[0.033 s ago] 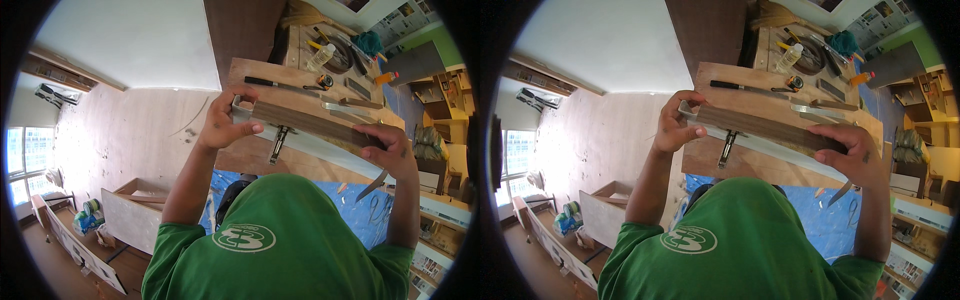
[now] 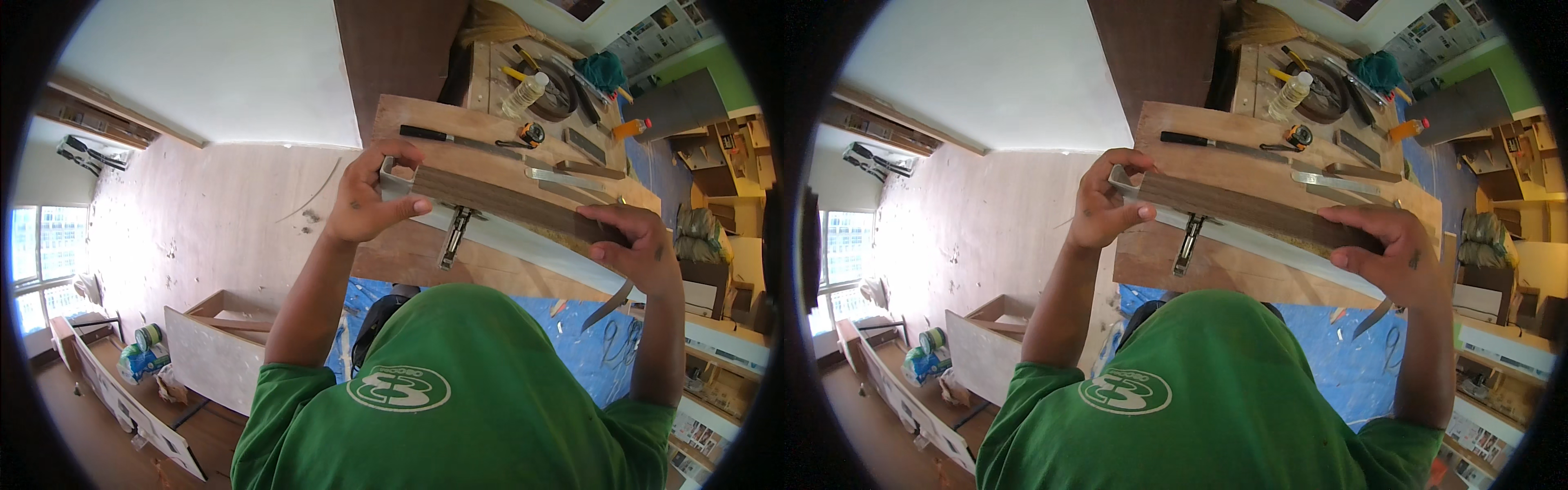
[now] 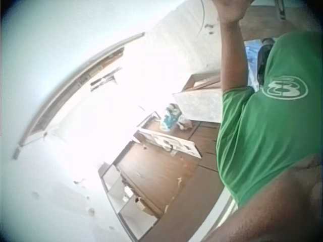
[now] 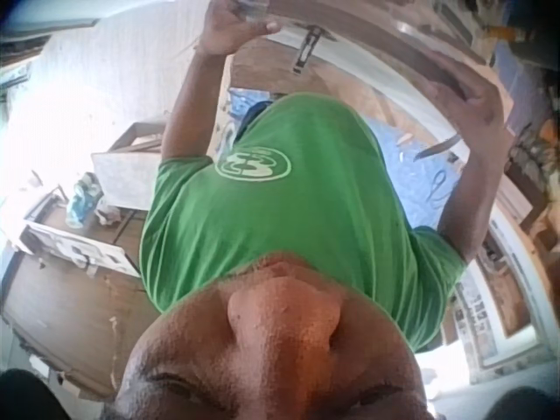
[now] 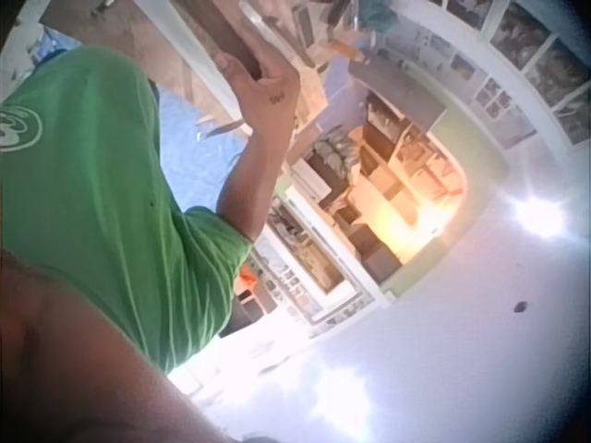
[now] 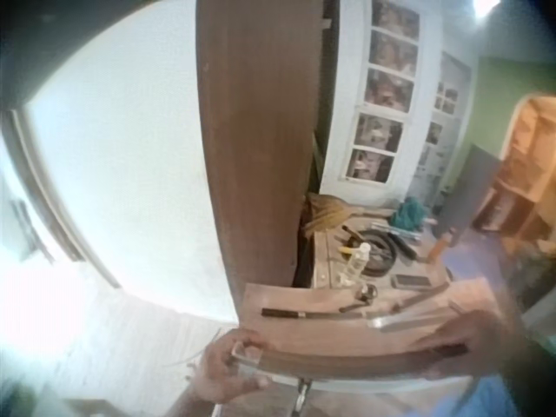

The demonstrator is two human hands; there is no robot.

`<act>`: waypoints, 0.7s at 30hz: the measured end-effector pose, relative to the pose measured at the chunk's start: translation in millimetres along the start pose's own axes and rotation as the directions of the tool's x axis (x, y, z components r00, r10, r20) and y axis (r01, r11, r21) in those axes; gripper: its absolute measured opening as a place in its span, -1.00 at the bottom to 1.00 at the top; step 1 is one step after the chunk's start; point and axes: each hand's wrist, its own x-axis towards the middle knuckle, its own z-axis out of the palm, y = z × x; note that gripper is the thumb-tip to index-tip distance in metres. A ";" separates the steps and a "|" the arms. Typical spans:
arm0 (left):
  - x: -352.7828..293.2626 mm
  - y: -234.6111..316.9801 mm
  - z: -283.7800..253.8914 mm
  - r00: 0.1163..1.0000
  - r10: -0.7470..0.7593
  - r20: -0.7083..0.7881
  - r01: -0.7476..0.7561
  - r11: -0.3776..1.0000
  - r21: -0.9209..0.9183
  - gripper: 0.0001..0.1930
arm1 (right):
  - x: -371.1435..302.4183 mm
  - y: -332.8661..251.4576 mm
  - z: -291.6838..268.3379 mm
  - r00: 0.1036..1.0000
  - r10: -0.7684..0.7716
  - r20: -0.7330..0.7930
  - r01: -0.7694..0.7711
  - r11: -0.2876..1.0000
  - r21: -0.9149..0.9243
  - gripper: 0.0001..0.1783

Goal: The person aligns a metal corner bracket with a wooden trim piece on a workbench, then uses a hammer to tap the bracket into place. The person continues to adjust and secure the bracket along the trim.

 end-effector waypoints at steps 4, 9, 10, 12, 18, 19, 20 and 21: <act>4.2 -3.3 4.3 0.997 0.042 -0.064 -0.037 0.997 0.071 -0.40 | -1.9 -2.5 1.5 0.999 -0.045 -0.029 0.043 0.997 -0.064 -0.41; 10.5 -7.5 3.1 0.997 0.051 -0.054 -0.048 0.997 0.055 -0.46 | -4.6 12.4 -1.1 0.991 -0.054 -0.123 0.059 0.997 0.040 -0.41; 11.7 -3.7 3.2 0.998 0.047 -0.037 -0.045 0.997 0.064 -0.44 | -4.5 15.5 0.3 0.989 -0.037 -0.142 0.049 0.995 0.082 -0.40; 13.6 -4.0 2.5 0.998 0.061 -0.014 -0.060 0.996 0.061 -0.41 | -6.8 15.1 1.0 0.989 -0.008 -0.150 0.026 0.993 0.115 -0.39; 12.3 -4.5 6.3 0.996 0.076 -0.038 -0.071 0.990 0.123 -0.31 | -10.2 4.1 3.9 0.984 -0.115 -0.136 0.117 0.993 0.008 -0.46; 9.6 -0.1 11.4 0.995 0.067 -0.076 -0.057 0.991 0.123 -0.29 | -11.2 0.8 9.5 0.984 -0.096 -0.152 0.102 0.994 0.033 -0.46; 8.6 1.6 15.5 0.992 0.057 -0.113 -0.043 0.991 0.123 -0.28 | -11.6 -2.2 14.8 0.983 -0.076 -0.168 0.087 0.995 0.058 -0.46; 9.1 -2.5 18.5 0.982 0.124 -0.140 -0.103 0.984 0.145 -0.29 | -11.3 -3.7 20.0 0.980 -0.082 -0.184 0.089 0.995 0.033 -0.44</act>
